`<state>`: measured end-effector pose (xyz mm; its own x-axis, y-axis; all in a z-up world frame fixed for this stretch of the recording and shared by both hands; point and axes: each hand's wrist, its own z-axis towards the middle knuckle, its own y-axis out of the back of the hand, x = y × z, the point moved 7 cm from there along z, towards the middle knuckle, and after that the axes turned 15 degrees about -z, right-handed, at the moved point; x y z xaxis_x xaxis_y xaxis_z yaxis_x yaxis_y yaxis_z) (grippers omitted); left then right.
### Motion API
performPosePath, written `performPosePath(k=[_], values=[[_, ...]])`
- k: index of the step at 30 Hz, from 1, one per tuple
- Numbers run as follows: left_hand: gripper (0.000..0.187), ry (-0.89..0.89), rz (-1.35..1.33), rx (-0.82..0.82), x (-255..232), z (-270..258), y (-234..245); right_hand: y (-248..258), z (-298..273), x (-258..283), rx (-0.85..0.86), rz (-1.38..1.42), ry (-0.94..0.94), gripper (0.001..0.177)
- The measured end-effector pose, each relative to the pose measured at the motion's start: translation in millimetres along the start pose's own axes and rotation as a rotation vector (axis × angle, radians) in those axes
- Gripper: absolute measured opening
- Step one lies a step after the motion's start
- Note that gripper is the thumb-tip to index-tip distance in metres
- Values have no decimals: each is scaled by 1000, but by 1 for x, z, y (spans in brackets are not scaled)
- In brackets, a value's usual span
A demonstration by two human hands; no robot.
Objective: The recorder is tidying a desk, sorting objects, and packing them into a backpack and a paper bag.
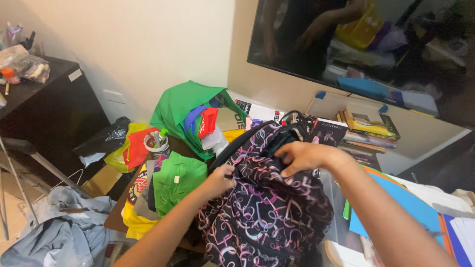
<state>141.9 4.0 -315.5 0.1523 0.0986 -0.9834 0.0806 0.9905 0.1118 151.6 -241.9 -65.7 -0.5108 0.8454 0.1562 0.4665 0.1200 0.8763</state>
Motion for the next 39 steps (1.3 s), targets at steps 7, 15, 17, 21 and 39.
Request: performPosePath(k=[7, 15, 17, 21, 39], values=[[88, 51, 460, 28, -130, -43, -14, 22, -44, -11, 94, -202, -31, 56], [36, -243, 154, 61, -76, -19, -13, 46, -95, 37, 54, -159, -158, 42], [35, -330, 215, 51, -97, -25, -15, 52, -101, 50, 50, -177, -168, 42], [20, -388, 263, -100, -103, -17, -14, 56, -102, 49, 3, -330, -185, 43], [34, -62, -484, -213, -72, -3, 29, 21, 56, 124, -482, -538, 156, 24]])
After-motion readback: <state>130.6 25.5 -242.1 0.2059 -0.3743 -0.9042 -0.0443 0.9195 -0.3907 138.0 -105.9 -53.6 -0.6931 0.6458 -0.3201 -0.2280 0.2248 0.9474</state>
